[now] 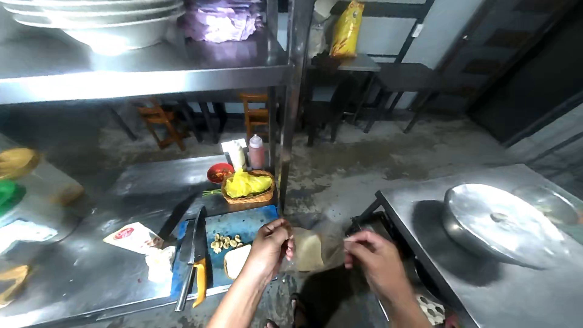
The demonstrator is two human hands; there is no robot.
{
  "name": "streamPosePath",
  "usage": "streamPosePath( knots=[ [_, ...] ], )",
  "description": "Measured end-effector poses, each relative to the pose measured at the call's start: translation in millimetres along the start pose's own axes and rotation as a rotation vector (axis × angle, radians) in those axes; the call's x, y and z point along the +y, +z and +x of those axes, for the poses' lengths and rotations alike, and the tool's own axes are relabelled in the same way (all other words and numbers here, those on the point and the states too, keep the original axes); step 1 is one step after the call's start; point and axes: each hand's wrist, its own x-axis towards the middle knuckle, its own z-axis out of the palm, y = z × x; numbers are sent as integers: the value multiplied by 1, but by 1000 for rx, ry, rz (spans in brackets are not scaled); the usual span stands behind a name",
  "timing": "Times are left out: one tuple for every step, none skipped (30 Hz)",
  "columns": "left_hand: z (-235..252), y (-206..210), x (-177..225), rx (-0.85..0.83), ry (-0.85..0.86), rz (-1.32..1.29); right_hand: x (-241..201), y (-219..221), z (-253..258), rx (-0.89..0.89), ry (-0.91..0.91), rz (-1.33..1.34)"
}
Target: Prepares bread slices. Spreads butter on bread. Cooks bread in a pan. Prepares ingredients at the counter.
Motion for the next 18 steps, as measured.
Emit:
streamPosePath(
  knots=[
    [-2, 13, 3, -37, 11, -16, -5, -11, -4, 12, -31, 50],
    [-2, 26, 7, -73, 22, -32, -9, -21, -6, 22, -55, 105],
    [-1, 38, 9, -105, 23, -43, -12, -31, -8, 32, -68, 161],
    [1, 50, 9, -128, 13, -62, -12, -41, -10, 43, -76, 215],
    [4, 62, 7, -152, -1, -90, -11, -51, -13, 50, -86, 271],
    [8, 75, 5, -179, -12, -118, -9, -62, -13, 47, -114, 336],
    [11, 88, 3, -215, -20, -138, -6, -75, -14, 32, -156, 413],
    [13, 101, 0, -259, -22, -141, -1, -89, -15, 5, -196, 481],
    [13, 113, -2, -302, -14, -130, 8, -104, -18, -34, -222, 510],
    [12, 126, -5, -349, 0, -99, 19, -120, -22, -77, -226, 484],
    [12, 140, -9, -396, 10, -60, 32, -132, -27, -112, -209, 424],
    [13, 156, -14, -442, 3, -16, 43, -142, -34, -138, -190, 315],
    [14, 175, -23, -489, -19, 23, 51, -149, -43, -176, -162, 180],
    [14, 196, -34, -539, -56, 59, 52, -155, -50, -196, -119, 59],
    [13, 219, -48, -583, -98, 90, 51, -160, -53, -195, -104, -14],
    [13, 241, -63, -631, -132, 130, 46, -169, -50, -169, -135, -55],
    [13, 264, -77, -692, -150, 165, 40, -185, -45, -104, -200, -147],
    [16, 287, -90, -749, -150, 188, 33, -206, -42, -38, -265, -247]
  ],
)
